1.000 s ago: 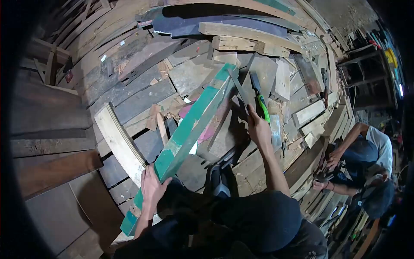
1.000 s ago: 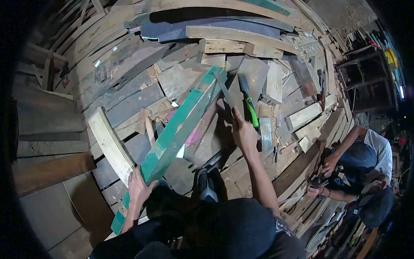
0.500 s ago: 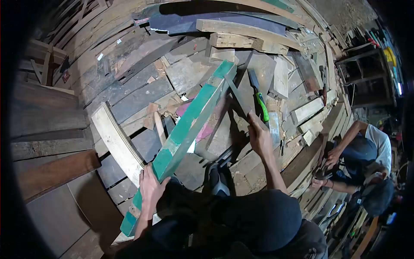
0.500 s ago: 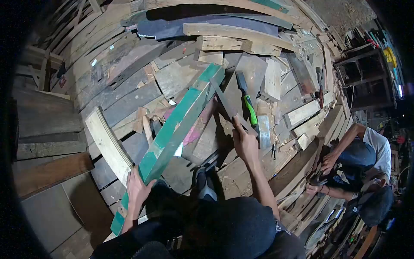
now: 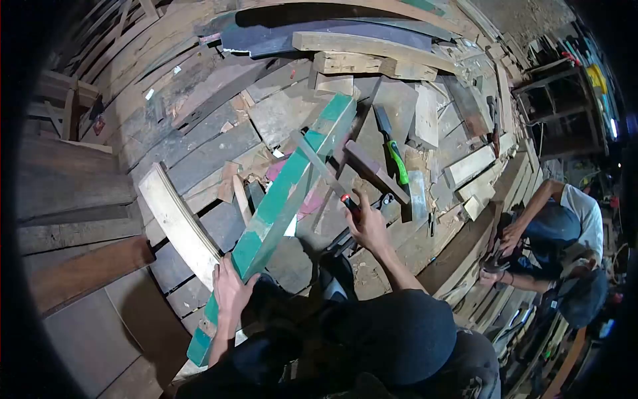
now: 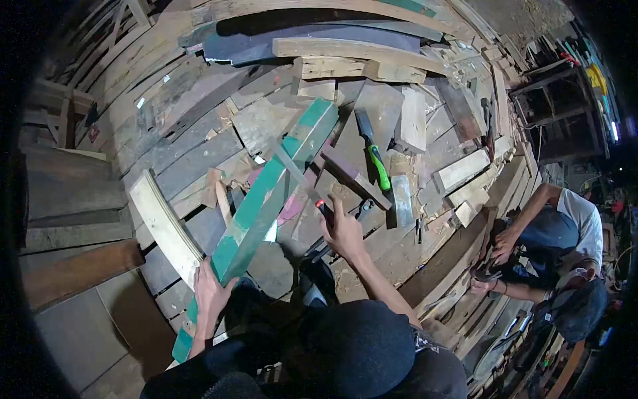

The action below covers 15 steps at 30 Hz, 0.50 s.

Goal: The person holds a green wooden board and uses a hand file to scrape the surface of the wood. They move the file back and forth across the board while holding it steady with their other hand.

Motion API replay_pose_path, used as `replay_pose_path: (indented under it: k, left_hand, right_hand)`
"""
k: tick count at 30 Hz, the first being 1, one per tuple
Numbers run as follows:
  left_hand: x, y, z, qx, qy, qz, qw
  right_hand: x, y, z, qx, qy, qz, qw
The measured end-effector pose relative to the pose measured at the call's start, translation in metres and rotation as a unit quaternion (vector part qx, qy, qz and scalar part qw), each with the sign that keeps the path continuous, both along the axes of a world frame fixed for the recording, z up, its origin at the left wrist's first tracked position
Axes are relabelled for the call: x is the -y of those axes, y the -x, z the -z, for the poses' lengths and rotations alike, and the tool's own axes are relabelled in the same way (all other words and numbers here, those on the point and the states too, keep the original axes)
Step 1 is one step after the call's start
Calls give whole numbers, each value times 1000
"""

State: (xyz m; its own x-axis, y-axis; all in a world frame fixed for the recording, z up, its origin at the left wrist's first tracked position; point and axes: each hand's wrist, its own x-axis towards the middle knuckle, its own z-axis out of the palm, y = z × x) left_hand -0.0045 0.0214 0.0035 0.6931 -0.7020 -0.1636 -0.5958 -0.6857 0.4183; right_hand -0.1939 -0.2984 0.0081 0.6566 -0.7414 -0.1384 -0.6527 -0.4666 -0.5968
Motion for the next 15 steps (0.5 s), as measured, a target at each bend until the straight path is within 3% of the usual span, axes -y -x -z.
replay_pose_path:
  k: [8,12,15]
  left_hand:
    - [1,2,-1,0,-9,-4,1000]
    - [2,1,-3,-11,-21,-9,1000]
    - [0,2,2,-7,-19,-8,1000]
  right_hand:
    - [0,3,12,1,157,-106,982]
    - [20,4,3,60,120,-9,991]
    - [51,17,-7,35,249,28,967]
